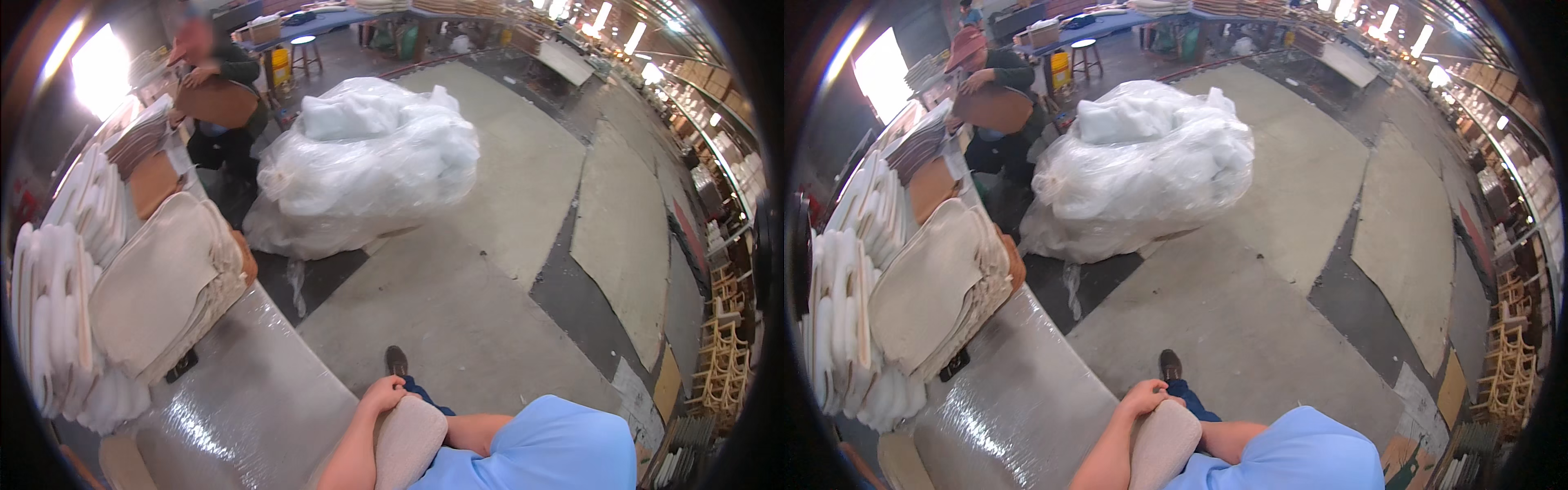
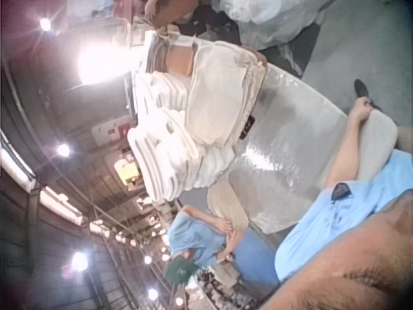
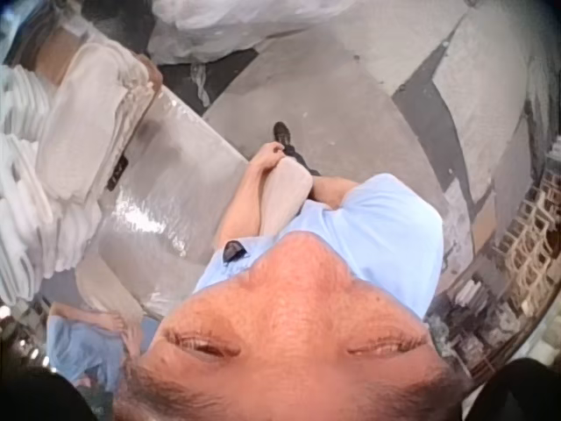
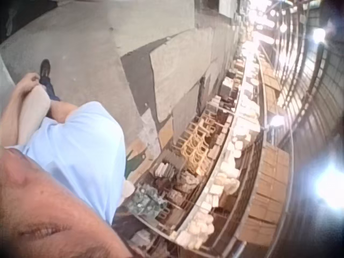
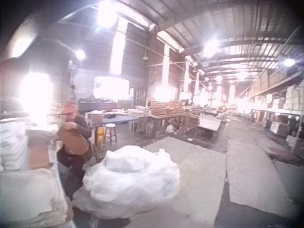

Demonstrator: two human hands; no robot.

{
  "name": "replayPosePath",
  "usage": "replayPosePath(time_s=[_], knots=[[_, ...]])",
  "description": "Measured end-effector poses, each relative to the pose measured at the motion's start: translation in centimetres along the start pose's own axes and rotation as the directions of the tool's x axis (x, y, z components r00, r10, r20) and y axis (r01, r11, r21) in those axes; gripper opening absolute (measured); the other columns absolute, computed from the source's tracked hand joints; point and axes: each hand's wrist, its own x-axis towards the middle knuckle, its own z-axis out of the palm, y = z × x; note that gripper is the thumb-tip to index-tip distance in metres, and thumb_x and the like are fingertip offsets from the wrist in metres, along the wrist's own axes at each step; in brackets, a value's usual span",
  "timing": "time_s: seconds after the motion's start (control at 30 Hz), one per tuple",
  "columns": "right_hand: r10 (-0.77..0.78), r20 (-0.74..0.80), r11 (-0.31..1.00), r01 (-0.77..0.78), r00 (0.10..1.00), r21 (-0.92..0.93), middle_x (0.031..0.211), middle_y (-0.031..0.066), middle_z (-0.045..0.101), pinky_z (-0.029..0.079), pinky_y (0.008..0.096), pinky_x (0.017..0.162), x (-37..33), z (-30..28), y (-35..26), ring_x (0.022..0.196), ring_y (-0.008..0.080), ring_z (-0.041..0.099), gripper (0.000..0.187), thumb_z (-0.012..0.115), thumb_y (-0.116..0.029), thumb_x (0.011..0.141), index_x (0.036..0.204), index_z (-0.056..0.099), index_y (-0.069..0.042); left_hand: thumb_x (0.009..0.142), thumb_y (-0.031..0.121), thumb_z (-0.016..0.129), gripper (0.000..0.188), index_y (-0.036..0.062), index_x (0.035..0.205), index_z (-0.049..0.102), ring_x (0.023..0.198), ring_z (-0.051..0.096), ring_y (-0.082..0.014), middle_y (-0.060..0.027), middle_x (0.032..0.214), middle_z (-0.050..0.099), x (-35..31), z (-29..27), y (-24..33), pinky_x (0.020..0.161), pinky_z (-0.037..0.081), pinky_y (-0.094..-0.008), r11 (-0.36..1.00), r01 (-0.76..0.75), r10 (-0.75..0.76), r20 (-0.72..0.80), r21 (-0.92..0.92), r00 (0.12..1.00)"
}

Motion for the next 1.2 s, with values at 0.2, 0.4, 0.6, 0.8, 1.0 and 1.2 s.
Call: replayPosePath(time_s=[0.2,0.4,0.6,0.8,1.0,1.2], knots=[[0.013,0.003,0.999,-0.013,1.000,0.037,0.107,0.0118,0.076,0.059,0.0451,0.085,0.0,-0.1,0.1,0.094,0.0285,0.074,0.046,0.050,-0.047,0.112,0.116,0.071,-0.006,0.067,0.042,0.095,0.083,0.0017,0.135,0.069,0.100,0.071,-0.0200,-0.0070,0.105,0.076,-0.3,0.1,-0.1,0.093,0.055,-0.0341,0.992,0.071,-0.069,0.019,-0.106,0.997],[0.010,0.016,0.998,-0.011,1.000,0.066,0.105,0.0117,0.076,0.059,0.0452,0.085,-0.2,0.3,0.2,0.093,0.0285,0.074,0.047,0.050,-0.048,0.111,0.115,0.072,-0.006,0.082,0.032,0.086,0.066,0.0024,0.138,0.067,0.115,0.071,-0.0228,-0.0127,0.120,0.077,-0.3,-0.2,-0.5,0.098,0.055,-0.0378,0.986,0.051,-0.040,0.075,-0.157,0.996],[-0.021,0.061,0.994,0.014,0.998,0.110,0.104,0.0116,0.076,0.059,0.0452,0.084,-1.1,-0.2,0.3,0.092,0.0284,0.074,0.047,0.051,-0.048,0.111,0.113,0.072,-0.006,0.096,0.060,0.060,0.063,0.0048,0.123,0.077,0.125,0.067,-0.0360,-0.0189,0.127,0.075,-3.2,-2.3,3.7,0.105,0.052,-0.0454,0.891,0.167,-0.175,-0.019,0.423,0.984],[-0.032,0.085,0.994,0.022,0.996,0.108,0.103,0.0116,0.076,0.059,0.0451,0.084,-2.0,0.1,1.2,0.092,0.0283,0.074,0.048,0.051,-0.049,0.111,0.112,0.073,-0.006,0.096,0.071,0.052,0.077,0.0013,0.115,0.080,0.125,0.066,-0.0375,-0.0225,0.128,0.073,-3.0,-2.1,3.0,0.106,0.050,-0.0452,0.830,0.124,-0.162,0.022,0.544,0.987],[-0.049,0.097,0.994,0.039,0.994,0.100,0.103,0.0115,0.076,0.059,0.0449,0.084,-2.6,-0.2,1.4,0.091,0.0282,0.074,0.049,0.051,-0.050,0.110,0.111,0.073,-0.006,0.093,0.067,0.065,0.074,-0.0022,0.117,0.078,0.123,0.068,-0.0352,-0.0236,0.126,0.074,-1.6,-1.9,2.3,0.104,0.050,-0.0432,0.942,0.100,-0.164,0.178,0.322,0.970],[-0.062,0.088,0.994,0.053,0.994,0.094,0.102,0.0115,0.076,0.059,0.0446,0.084,-2.7,-0.1,1.6,0.091,0.0281,0.074,0.050,0.052,-0.052,0.110,0.109,0.073,-0.006,0.093,0.061,0.071,0.069,-0.0050,0.112,0.078,0.118,0.070,-0.0326,-0.0237,0.121,0.076,-0.7,-1.6,1.4,0.101,0.051,-0.0420,0.974,0.088,-0.132,0.207,0.208,0.970]])
